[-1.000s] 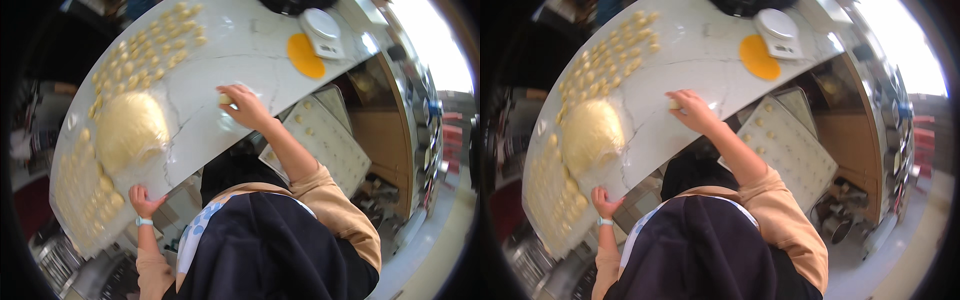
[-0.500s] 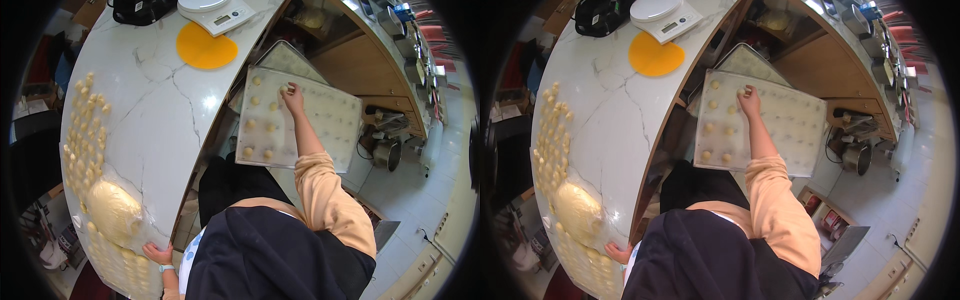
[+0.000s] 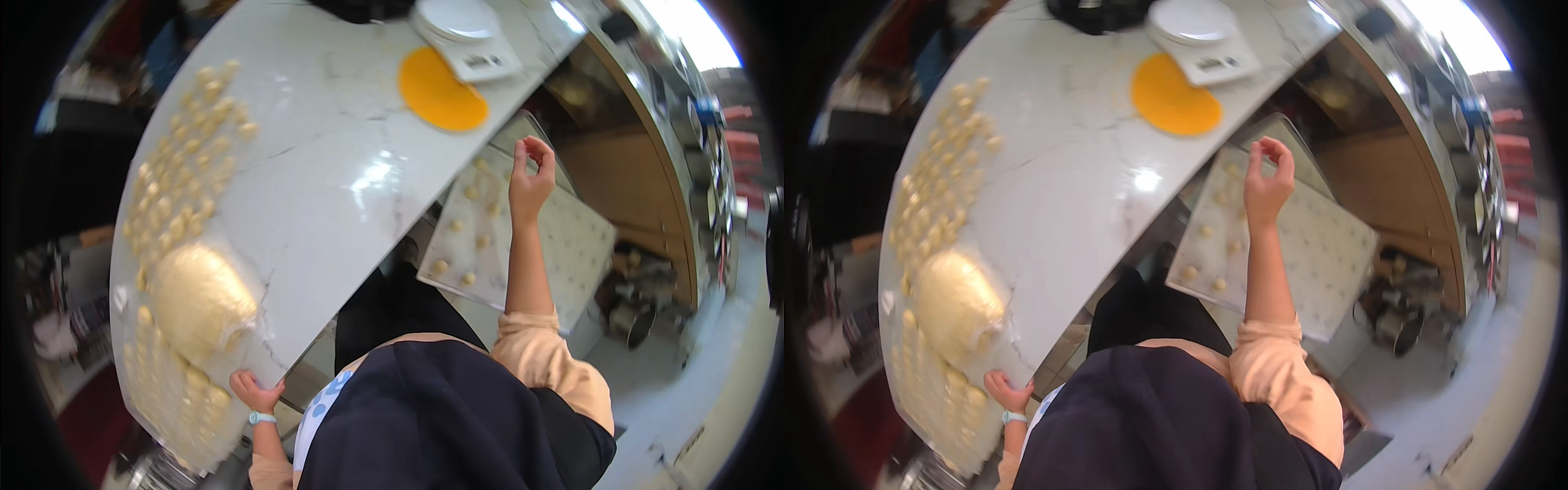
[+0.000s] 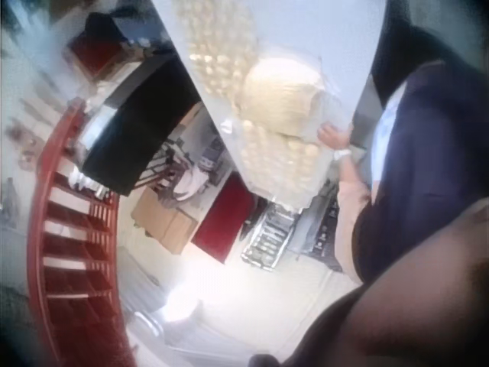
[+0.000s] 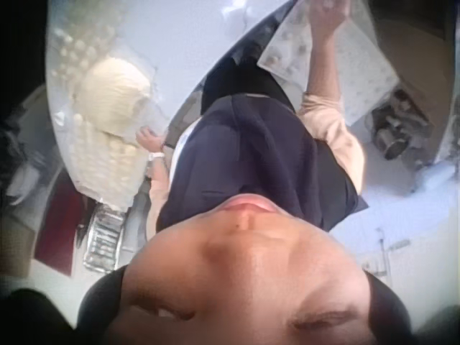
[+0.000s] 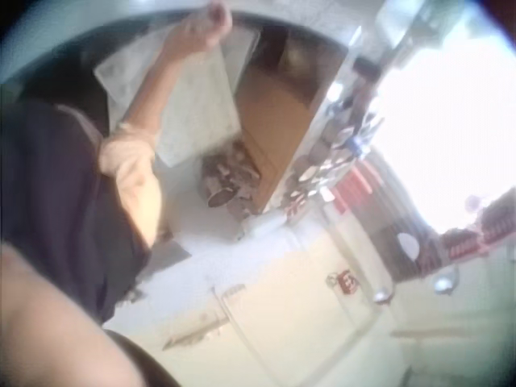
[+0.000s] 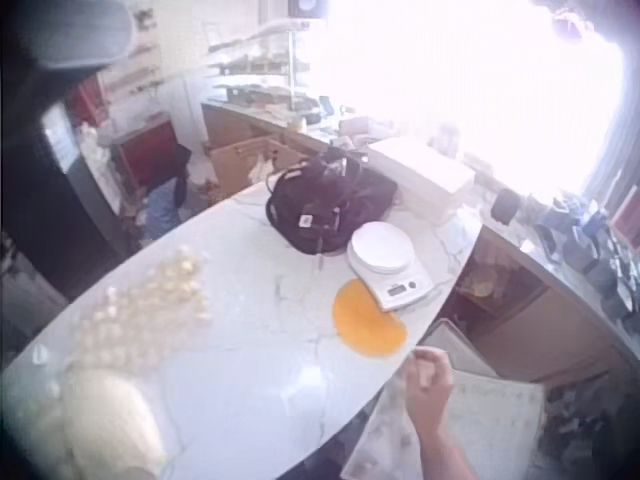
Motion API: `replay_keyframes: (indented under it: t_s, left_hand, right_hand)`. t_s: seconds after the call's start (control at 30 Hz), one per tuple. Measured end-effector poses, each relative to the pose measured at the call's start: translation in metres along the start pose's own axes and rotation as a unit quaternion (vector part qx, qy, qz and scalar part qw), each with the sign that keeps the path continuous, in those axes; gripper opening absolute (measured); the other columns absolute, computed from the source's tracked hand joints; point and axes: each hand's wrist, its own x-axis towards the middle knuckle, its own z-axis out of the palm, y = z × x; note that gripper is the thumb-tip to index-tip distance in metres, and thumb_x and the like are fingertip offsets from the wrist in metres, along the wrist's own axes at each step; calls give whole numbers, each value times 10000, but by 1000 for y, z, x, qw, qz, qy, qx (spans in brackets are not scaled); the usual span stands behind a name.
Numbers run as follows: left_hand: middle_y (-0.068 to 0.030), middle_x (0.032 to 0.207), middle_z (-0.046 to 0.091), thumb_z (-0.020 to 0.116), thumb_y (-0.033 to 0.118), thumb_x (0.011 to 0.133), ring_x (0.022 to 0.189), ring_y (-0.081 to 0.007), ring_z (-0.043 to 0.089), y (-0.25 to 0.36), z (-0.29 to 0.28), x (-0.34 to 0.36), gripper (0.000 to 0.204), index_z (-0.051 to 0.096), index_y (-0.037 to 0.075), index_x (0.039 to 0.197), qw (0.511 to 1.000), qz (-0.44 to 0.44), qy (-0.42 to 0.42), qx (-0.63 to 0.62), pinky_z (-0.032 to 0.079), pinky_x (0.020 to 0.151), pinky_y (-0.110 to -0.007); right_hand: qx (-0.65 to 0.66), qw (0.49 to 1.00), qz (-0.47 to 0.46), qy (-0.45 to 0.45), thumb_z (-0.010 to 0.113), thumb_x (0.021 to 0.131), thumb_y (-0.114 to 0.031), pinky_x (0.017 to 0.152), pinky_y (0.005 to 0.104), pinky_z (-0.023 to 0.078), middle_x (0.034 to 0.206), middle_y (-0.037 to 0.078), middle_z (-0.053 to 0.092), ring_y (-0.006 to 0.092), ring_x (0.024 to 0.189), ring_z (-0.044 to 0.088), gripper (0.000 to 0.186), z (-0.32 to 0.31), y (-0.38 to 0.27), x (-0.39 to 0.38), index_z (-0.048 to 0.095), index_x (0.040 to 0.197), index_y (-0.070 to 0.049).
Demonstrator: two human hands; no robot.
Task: The person rolls small dough pieces into balls on the countertop by hand and arranges them onto a baking tray.
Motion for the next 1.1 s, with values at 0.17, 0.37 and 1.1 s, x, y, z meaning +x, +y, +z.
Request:
replay_keyframes:
  t_s: [0.17,0.37,1.1]
  left_hand:
    - [-120,887,473,826,554,492,836,-335,481,8,-2,23,677,444,86,799,999,16,35,-27,390,730,-454]
    - [-93,818,493,825,594,495,747,-307,485,6,-10,14,645,467,103,712,997,29,66,-31,393,697,-422]
    - [-86,779,503,806,656,482,726,-292,507,5,-22,24,678,524,75,692,993,34,104,-47,403,676,-412]
  right_hand:
    - [52,880,-301,-364,636,872,-74,992,414,437,1202,115,637,291,1167,579,275,97,-135,-31,633,1144,-32]
    - [-153,868,-324,-345,447,963,-178,1165,473,242,1510,119,391,276,1424,323,479,289,-171,-9,425,1428,-67]
    - [-17,823,-330,-462,770,778,-211,864,465,434,994,148,598,333,960,574,243,73,-173,-124,633,928,-77]
